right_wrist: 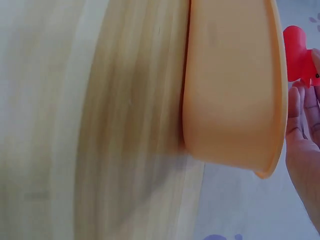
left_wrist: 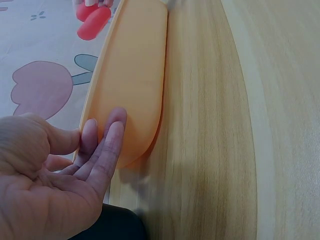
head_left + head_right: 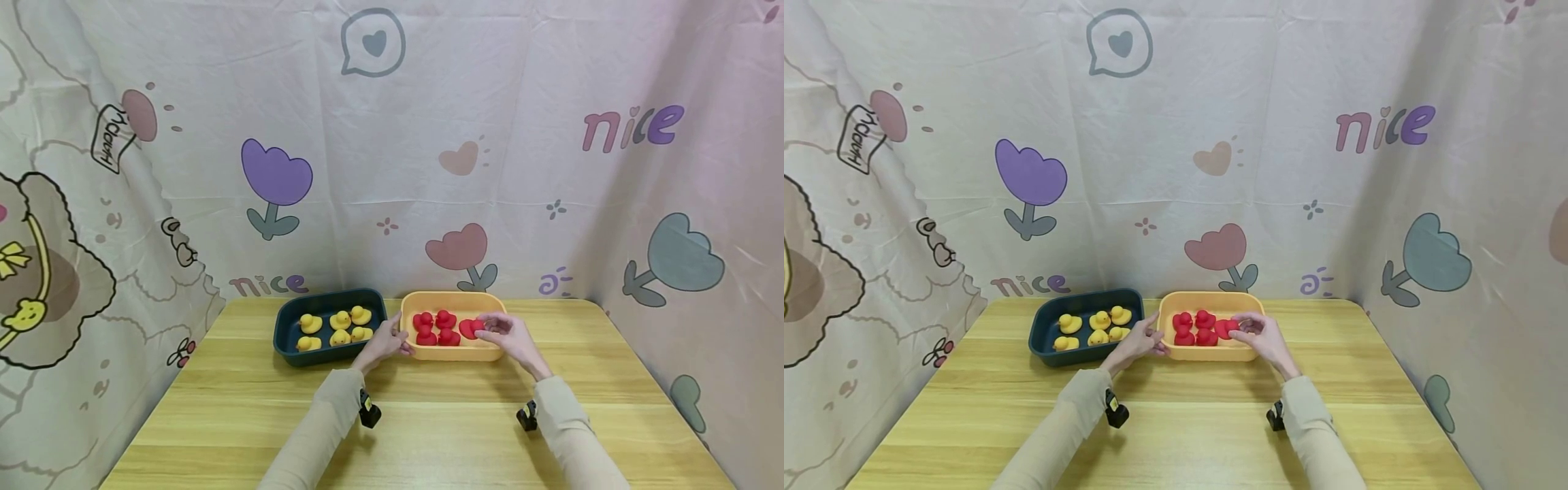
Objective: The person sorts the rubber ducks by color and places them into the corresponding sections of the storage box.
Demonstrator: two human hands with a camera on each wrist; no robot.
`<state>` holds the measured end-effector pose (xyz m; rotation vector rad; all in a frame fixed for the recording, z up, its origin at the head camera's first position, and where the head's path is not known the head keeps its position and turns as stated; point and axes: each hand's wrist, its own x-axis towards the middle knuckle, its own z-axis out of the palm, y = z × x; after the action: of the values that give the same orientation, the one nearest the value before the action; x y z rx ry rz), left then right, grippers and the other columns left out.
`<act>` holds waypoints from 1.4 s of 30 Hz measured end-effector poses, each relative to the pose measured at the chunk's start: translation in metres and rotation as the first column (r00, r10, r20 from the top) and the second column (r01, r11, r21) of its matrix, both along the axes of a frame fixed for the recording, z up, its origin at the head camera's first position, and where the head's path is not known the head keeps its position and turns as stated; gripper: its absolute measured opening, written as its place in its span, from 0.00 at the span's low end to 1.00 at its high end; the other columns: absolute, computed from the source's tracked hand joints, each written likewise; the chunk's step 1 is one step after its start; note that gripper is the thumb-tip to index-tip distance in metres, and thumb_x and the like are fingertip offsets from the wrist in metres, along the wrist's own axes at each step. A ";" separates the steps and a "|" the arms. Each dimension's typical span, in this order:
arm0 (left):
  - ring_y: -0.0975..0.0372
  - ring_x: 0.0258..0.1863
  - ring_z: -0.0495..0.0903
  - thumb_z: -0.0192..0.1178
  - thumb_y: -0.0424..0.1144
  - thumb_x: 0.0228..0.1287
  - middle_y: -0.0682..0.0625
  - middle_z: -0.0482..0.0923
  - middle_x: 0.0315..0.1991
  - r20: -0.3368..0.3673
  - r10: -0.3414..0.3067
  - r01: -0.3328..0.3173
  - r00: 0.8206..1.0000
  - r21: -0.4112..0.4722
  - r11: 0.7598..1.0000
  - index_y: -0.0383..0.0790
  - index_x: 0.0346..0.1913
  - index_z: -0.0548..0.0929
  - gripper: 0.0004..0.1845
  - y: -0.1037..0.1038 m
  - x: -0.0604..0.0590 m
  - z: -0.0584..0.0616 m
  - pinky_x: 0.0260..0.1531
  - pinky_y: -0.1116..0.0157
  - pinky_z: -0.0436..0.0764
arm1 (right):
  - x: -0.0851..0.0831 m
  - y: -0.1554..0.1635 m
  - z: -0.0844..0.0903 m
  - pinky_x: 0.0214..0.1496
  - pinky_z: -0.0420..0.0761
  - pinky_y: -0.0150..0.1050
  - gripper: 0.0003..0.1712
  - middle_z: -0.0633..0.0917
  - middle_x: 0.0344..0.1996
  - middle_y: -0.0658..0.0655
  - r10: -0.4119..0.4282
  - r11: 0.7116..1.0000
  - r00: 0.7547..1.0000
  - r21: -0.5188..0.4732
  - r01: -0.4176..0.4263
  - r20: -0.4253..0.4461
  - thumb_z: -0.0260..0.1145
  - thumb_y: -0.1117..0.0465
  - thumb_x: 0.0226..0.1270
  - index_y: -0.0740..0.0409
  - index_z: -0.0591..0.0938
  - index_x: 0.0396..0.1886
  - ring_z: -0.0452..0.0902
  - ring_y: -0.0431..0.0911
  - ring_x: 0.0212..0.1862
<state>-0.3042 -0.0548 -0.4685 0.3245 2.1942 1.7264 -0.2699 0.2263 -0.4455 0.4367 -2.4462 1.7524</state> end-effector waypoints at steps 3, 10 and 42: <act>0.48 0.31 0.83 0.45 0.29 0.65 0.35 0.75 0.28 -0.002 0.000 0.000 1.000 -0.004 1.000 0.36 0.69 0.43 0.33 -0.001 0.000 0.000 0.38 0.56 0.82 | -0.003 0.002 0.002 0.38 0.79 0.25 0.20 0.78 0.38 0.74 0.005 0.999 1.000 0.031 -0.005 0.026 0.67 0.68 0.51 0.72 0.76 0.45 0.76 0.50 0.37; 0.48 0.31 0.83 0.44 0.29 0.65 0.38 0.75 0.26 0.011 0.007 -0.007 1.000 -0.003 1.000 0.37 0.69 0.42 0.33 -0.001 0.000 0.000 0.39 0.55 0.82 | -0.022 0.013 -0.007 0.36 0.80 0.26 0.20 0.80 0.38 0.71 0.031 0.996 0.997 0.081 -0.037 0.076 0.68 0.67 0.48 0.70 0.78 0.44 0.77 0.50 0.36; 0.48 0.31 0.83 0.44 0.29 0.66 0.38 0.75 0.26 0.004 0.002 -0.002 1.000 -0.002 1.000 0.37 0.69 0.42 0.33 -0.003 0.001 0.001 0.39 0.55 0.82 | -0.049 0.018 -0.021 0.29 0.77 0.28 0.12 0.81 0.25 0.56 0.126 0.911 0.992 0.396 -0.114 -0.003 0.70 0.66 0.46 0.63 0.81 0.33 0.74 0.41 0.27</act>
<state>-0.3034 -0.0575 -0.4670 0.3184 2.1938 1.7240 -0.3185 0.2440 -0.4666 0.6543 -2.8087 1.2642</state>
